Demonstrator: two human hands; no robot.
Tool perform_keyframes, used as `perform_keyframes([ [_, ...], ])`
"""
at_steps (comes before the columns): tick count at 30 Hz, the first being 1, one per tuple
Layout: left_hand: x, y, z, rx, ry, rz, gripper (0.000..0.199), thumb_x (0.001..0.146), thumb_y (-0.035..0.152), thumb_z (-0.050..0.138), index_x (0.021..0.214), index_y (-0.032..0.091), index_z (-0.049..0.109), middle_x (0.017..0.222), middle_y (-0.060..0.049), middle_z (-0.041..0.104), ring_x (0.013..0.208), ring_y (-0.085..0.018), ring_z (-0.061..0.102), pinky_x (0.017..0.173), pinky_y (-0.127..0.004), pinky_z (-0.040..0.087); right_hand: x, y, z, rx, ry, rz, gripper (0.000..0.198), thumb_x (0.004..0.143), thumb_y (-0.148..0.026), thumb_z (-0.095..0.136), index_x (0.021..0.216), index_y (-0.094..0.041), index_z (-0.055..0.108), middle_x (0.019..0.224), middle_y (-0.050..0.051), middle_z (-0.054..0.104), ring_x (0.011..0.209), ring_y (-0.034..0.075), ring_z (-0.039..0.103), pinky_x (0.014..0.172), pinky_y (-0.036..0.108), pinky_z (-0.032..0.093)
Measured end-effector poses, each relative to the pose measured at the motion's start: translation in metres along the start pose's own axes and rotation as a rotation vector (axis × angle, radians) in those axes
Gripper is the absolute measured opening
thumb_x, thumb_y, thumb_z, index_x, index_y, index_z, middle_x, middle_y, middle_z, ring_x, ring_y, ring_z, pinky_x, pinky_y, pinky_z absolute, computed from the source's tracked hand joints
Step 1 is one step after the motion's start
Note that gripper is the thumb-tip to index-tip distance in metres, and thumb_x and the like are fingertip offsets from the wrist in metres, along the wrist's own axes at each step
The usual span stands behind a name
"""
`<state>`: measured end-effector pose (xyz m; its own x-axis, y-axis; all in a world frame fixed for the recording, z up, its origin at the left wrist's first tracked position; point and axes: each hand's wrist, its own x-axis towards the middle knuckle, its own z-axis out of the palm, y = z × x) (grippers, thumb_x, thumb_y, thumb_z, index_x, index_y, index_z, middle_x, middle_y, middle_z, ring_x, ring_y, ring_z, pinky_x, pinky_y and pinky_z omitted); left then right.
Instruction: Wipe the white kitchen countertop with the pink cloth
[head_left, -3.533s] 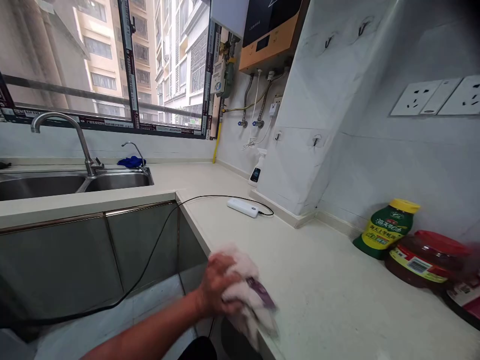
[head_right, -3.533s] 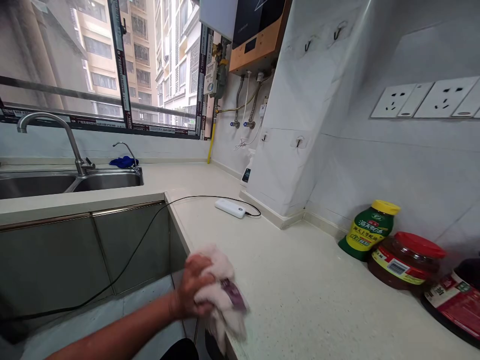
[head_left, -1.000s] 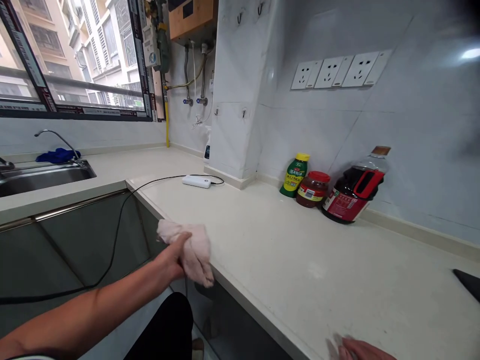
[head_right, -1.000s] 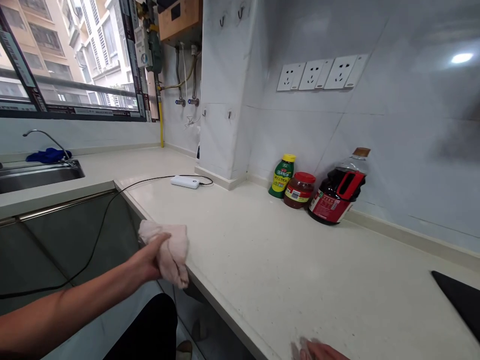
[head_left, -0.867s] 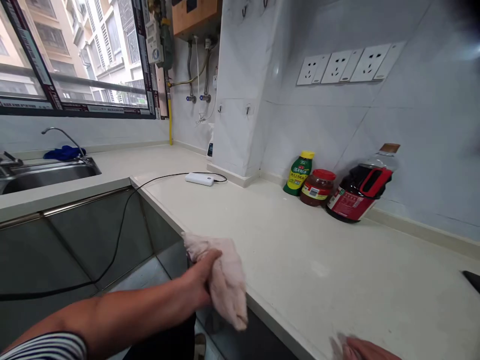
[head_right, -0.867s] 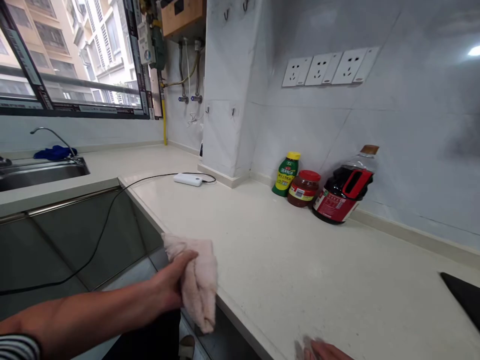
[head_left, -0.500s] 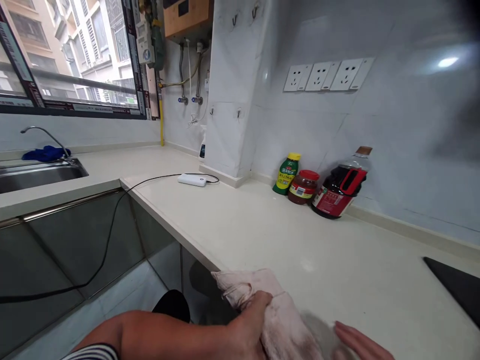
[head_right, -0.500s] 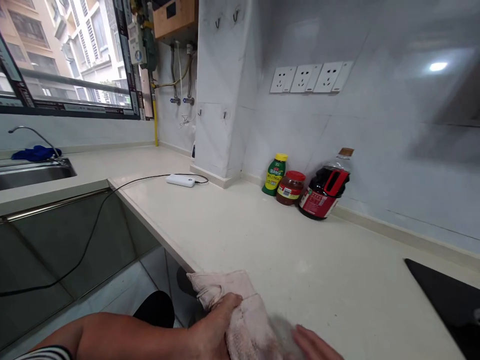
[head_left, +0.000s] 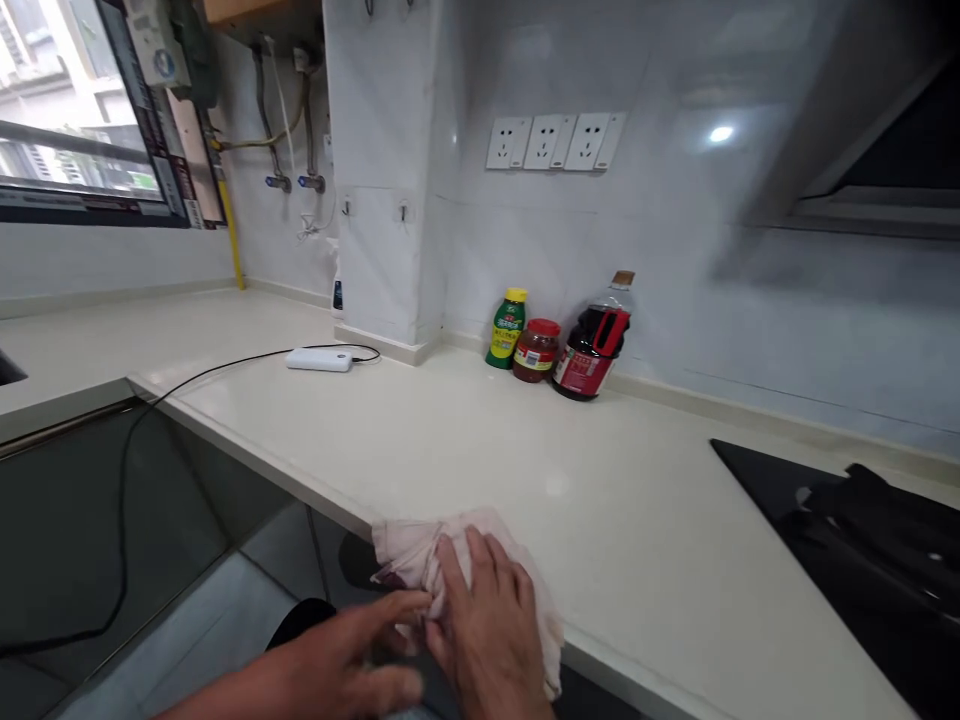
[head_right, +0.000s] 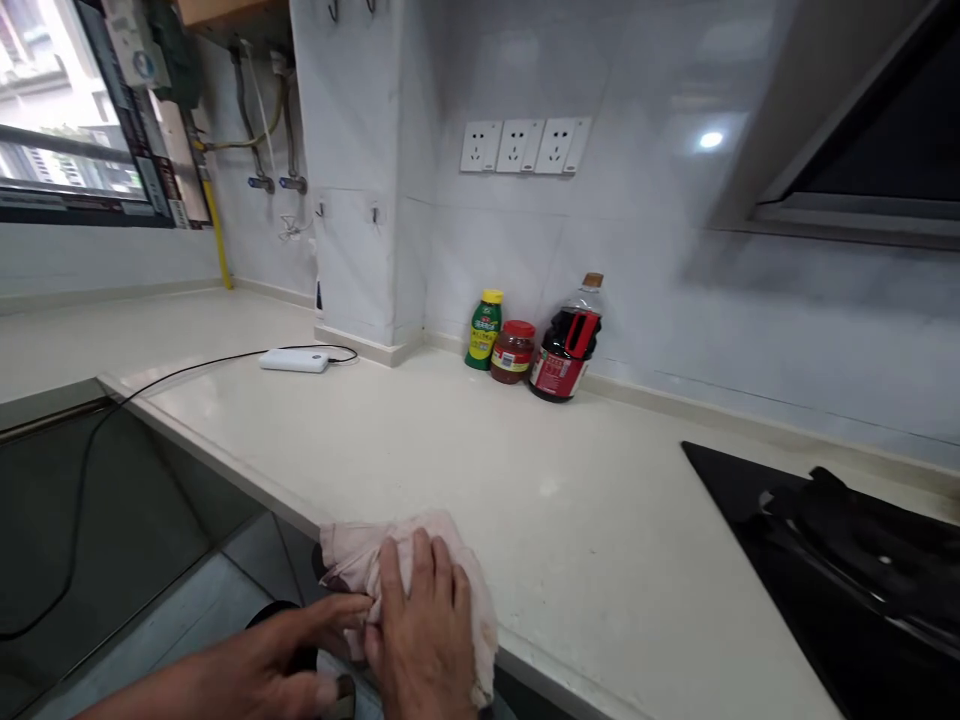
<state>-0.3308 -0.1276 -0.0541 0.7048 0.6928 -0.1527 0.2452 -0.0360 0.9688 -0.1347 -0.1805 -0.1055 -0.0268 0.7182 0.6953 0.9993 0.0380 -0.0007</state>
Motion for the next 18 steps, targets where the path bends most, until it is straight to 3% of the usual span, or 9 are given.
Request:
perform_keyframes([
  [2, 0.0, 0.004, -0.023, 0.317, 0.033, 0.105, 0.042, 0.076, 0.048, 0.077, 0.115, 0.033, 0.073, 0.119, -0.002, 0.073, 0.112, -0.026, 0.066, 0.098, -0.038, 0.052, 0.017, -0.014, 0.006, -0.002, -0.056, 0.02, 0.098, 0.051, -0.049, 0.093, 0.136, -0.022, 0.053, 0.135, 0.022, 0.058, 0.118, 0.043, 0.056, 0.087, 0.058, 0.051],
  [4, 0.013, 0.014, -0.043, 0.492, 0.178, 0.238, 0.032, 0.086, 0.046, 0.063, 0.11, 0.028, 0.073, 0.109, -0.003, 0.076, 0.102, -0.023, 0.069, 0.093, -0.034, 0.054, 0.034, -0.028, 0.012, -0.007, -0.089, 0.024, 0.105, 0.045, -0.052, 0.096, 0.135, -0.02, 0.053, 0.133, 0.024, 0.058, 0.117, 0.045, 0.056, 0.087, 0.059, 0.051],
  [8, 0.061, 0.033, -0.063, 0.702, 0.515, 0.467, 0.037, 0.09, 0.049, 0.053, 0.109, 0.023, 0.07, 0.102, -0.005, 0.075, 0.094, -0.022, 0.07, 0.085, -0.033, 0.054, 0.046, -0.041, 0.024, -0.051, -0.005, -0.024, 0.089, 0.052, -0.044, 0.094, 0.128, -0.018, 0.057, 0.127, 0.02, 0.062, 0.114, 0.042, 0.058, 0.083, 0.054, 0.054],
  [13, 0.114, 0.022, -0.075, 0.916, 0.531, 0.563, 0.035, 0.093, 0.047, 0.047, 0.098, 0.021, 0.071, 0.103, -0.007, 0.074, 0.097, -0.024, 0.069, 0.087, -0.037, 0.051, 0.024, -0.023, 0.025, -0.132, 0.217, -0.132, 0.052, 0.076, -0.019, 0.072, 0.126, -0.024, 0.059, 0.118, 0.012, 0.063, 0.111, 0.035, 0.056, 0.081, 0.045, 0.049],
  [18, 0.118, 0.0, -0.099, 1.021, 0.551, 0.581, 0.036, 0.096, 0.047, 0.046, 0.098, 0.02, 0.069, 0.104, -0.008, 0.073, 0.098, -0.023, 0.068, 0.086, -0.035, 0.049, -0.009, 0.015, 0.002, -0.121, 0.219, -0.139, 0.038, 0.091, -0.02, 0.053, 0.128, -0.025, 0.06, 0.12, 0.01, 0.06, 0.114, 0.033, 0.052, 0.089, 0.046, 0.04],
])
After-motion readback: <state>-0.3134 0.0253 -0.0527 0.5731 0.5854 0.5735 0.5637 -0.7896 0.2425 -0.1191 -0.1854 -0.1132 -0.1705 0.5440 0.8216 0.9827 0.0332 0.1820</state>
